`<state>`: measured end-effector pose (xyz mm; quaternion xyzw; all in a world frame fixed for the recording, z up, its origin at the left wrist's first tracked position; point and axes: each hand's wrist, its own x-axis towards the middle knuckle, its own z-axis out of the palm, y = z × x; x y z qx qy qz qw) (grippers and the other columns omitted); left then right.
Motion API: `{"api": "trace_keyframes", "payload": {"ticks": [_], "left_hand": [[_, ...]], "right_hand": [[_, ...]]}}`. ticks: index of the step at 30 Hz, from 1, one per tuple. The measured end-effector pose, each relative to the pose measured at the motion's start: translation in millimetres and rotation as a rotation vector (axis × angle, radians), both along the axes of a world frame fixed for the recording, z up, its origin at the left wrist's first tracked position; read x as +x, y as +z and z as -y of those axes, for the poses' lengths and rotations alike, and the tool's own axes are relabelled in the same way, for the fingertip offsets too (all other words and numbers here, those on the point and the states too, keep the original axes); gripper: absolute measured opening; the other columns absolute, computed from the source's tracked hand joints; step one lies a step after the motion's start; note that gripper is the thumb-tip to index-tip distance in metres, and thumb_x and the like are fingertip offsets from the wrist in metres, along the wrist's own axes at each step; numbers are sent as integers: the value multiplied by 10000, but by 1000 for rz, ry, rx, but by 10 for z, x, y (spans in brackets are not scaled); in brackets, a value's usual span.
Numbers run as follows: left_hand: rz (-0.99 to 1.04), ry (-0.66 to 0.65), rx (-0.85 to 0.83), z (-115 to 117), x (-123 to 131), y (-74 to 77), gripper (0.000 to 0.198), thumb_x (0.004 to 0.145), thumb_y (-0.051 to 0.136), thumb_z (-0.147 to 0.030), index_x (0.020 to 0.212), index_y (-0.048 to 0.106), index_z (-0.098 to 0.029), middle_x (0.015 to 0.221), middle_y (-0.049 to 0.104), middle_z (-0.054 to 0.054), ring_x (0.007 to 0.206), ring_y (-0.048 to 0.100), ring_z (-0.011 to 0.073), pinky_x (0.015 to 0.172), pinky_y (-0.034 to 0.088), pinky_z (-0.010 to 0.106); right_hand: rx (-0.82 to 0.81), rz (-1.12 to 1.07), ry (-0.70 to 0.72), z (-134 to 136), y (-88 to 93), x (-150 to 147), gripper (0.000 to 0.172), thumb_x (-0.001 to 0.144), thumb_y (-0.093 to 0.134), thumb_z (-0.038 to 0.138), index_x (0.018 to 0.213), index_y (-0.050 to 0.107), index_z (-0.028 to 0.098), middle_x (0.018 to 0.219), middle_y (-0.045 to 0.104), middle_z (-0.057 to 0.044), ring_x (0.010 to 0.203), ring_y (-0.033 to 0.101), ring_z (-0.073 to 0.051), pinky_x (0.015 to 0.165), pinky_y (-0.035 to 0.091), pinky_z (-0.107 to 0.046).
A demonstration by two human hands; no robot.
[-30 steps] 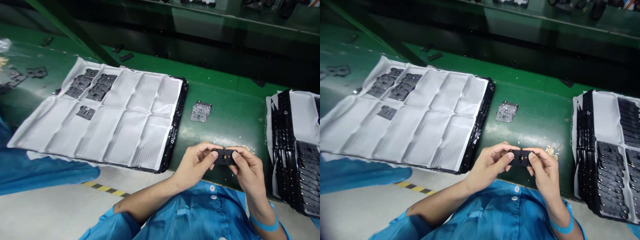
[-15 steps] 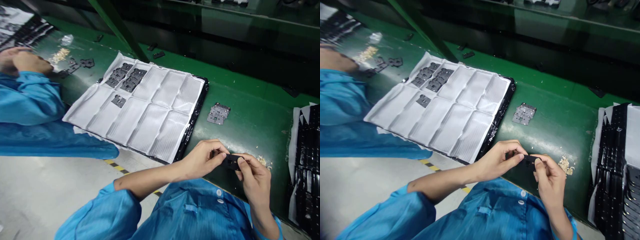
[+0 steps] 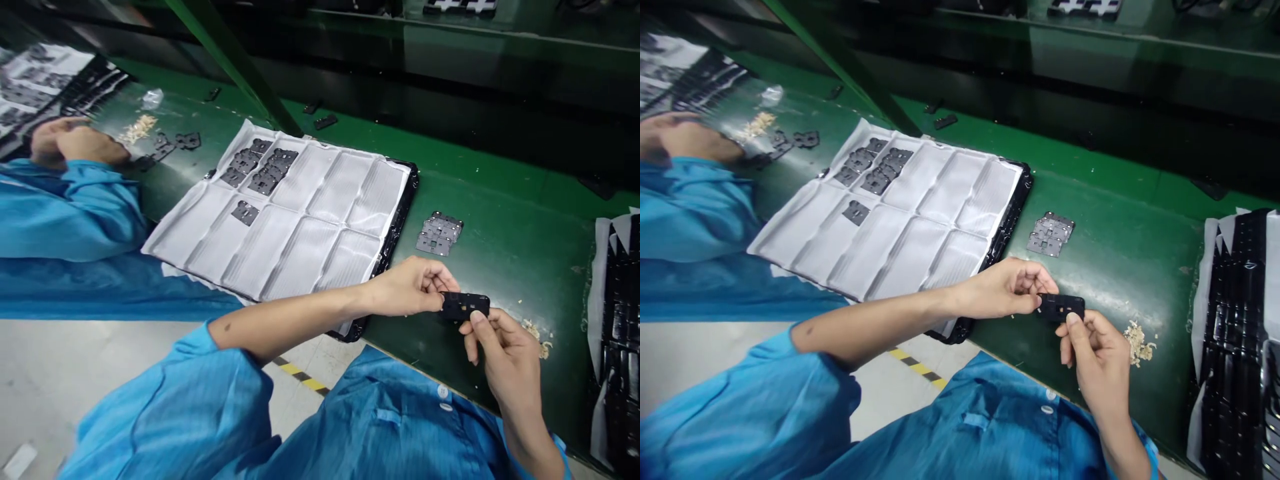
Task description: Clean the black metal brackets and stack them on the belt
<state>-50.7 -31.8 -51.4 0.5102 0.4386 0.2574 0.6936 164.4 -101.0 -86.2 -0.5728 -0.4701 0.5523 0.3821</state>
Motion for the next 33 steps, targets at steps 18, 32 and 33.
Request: {"api": "trace_keyframes", "payload": {"ticks": [18,32,33], "left_hand": [[182,305,-294,204,118,3,84,731,740,-168,792,782,-128,663,656,-1,594,512,70,541,372,191],[-207,49,298,-160,-169,-95,125,802,693,-58,878,746,-141,764,693,1,697,619,108,635,489,203],[-263,73,320,-241,-187,-130,115,794,692,-45,847,719,-143,736,677,-7,685,615,110,633,490,204]], "right_hand": [[18,-55,-62,145,45,-39,371,1013,722,501,816,746,187,504,651,4,406,589,-135,461,501,-238],[42,-25,-15,129,-174,-121,356,985,736,525,1067,743,178,751,769,-53,545,670,-162,522,578,-273],[49,-29,-27,131,-200,-121,385,984,739,517,1168,726,178,816,783,-61,568,679,-162,533,585,-278]]}}
